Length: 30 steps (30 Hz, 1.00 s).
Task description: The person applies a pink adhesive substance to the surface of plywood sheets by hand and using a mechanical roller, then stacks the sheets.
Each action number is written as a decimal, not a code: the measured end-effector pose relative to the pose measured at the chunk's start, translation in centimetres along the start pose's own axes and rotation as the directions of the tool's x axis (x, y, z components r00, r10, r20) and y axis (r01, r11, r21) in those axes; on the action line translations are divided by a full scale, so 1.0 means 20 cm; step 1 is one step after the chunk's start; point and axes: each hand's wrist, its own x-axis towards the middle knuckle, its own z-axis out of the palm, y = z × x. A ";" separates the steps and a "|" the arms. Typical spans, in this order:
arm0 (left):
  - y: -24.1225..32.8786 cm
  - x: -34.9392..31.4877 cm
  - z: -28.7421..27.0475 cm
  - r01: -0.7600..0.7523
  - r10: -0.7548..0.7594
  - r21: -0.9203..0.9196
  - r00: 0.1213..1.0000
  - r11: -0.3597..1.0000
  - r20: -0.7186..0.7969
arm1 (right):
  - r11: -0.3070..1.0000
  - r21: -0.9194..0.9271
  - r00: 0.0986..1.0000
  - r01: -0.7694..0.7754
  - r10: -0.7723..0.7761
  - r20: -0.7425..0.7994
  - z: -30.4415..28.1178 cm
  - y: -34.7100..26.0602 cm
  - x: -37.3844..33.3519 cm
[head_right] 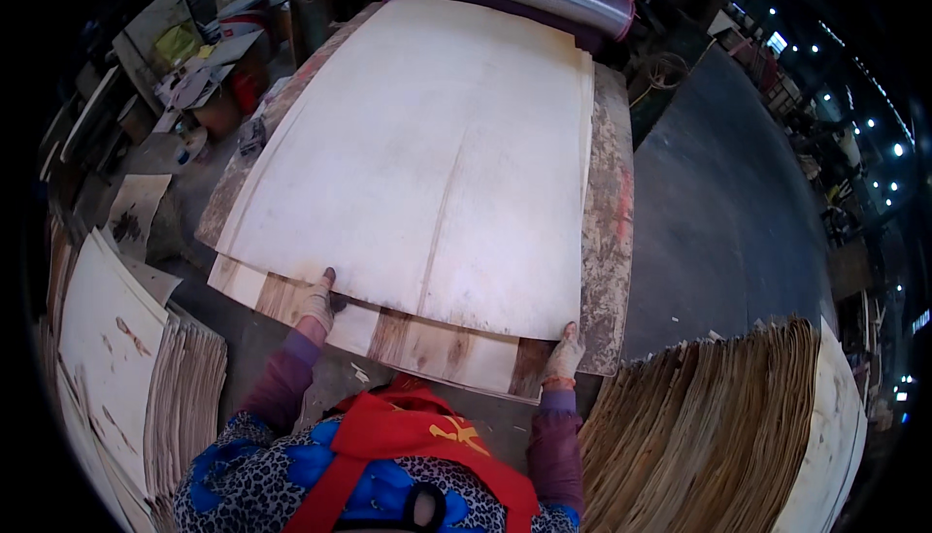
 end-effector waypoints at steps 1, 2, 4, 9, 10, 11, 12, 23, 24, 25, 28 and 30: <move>0.02 0.05 0.03 0.002 -0.002 0.002 1.000 1.000 -0.018 | 1.000 -0.024 1.000 0.014 -0.014 -0.018 0.03 0.02 0.03; 0.02 0.14 0.06 0.029 -0.029 0.003 0.999 1.000 -0.023 | 0.998 -0.049 0.999 0.028 -0.030 -0.036 0.04 0.02 0.05; 0.02 0.27 0.08 0.057 -0.057 -0.014 0.998 0.998 0.019 | 0.998 0.003 0.997 0.060 -0.059 -0.055 0.08 0.01 0.06; 0.12 0.43 0.24 0.094 -0.095 -0.068 0.995 0.993 -0.008 | 0.962 0.250 0.990 -0.108 0.128 -0.063 0.05 -0.08 -0.09; 0.12 0.47 0.26 0.084 -0.082 -0.084 0.996 0.993 0.031 | 0.963 0.258 0.984 -0.076 0.114 -0.136 0.03 -0.09 -0.13; 0.13 0.51 0.29 0.076 -0.068 -0.100 0.995 0.992 0.073 | 0.964 0.264 0.972 -0.042 0.100 -0.211 0.03 -0.11 -0.16; 0.15 0.49 0.41 0.144 -0.108 -0.307 0.985 0.941 0.133 | 0.960 0.279 0.965 -0.038 0.108 -0.240 0.00 -0.14 -0.19; 0.63 0.98 0.99 -0.047 0.050 -0.018 0.968 0.999 0.248 | 0.995 0.053 0.956 -0.086 0.097 -0.277 -0.21 -0.06 -0.57; 0.56 0.84 1.02 -0.108 0.089 0.025 0.910 0.994 0.405 | 0.997 -0.008 0.939 -0.072 0.065 -0.339 -0.23 -0.03 -0.60; 0.48 0.68 1.07 -0.177 0.120 0.049 0.822 0.983 0.557 | 0.995 -0.048 0.924 -0.083 0.059 -0.377 -0.30 0.03 -0.63; 0.31 0.27 0.94 -0.236 0.091 0.099 0.677 0.967 0.730 | 0.976 -0.154 0.912 -0.155 0.081 -0.402 -0.30 0.06 -0.71; 0.16 0.25 0.77 -0.161 0.024 0.136 0.726 0.977 0.687 | 0.952 -0.297 0.929 0.075 -0.174 -0.326 -0.31 0.13 -0.70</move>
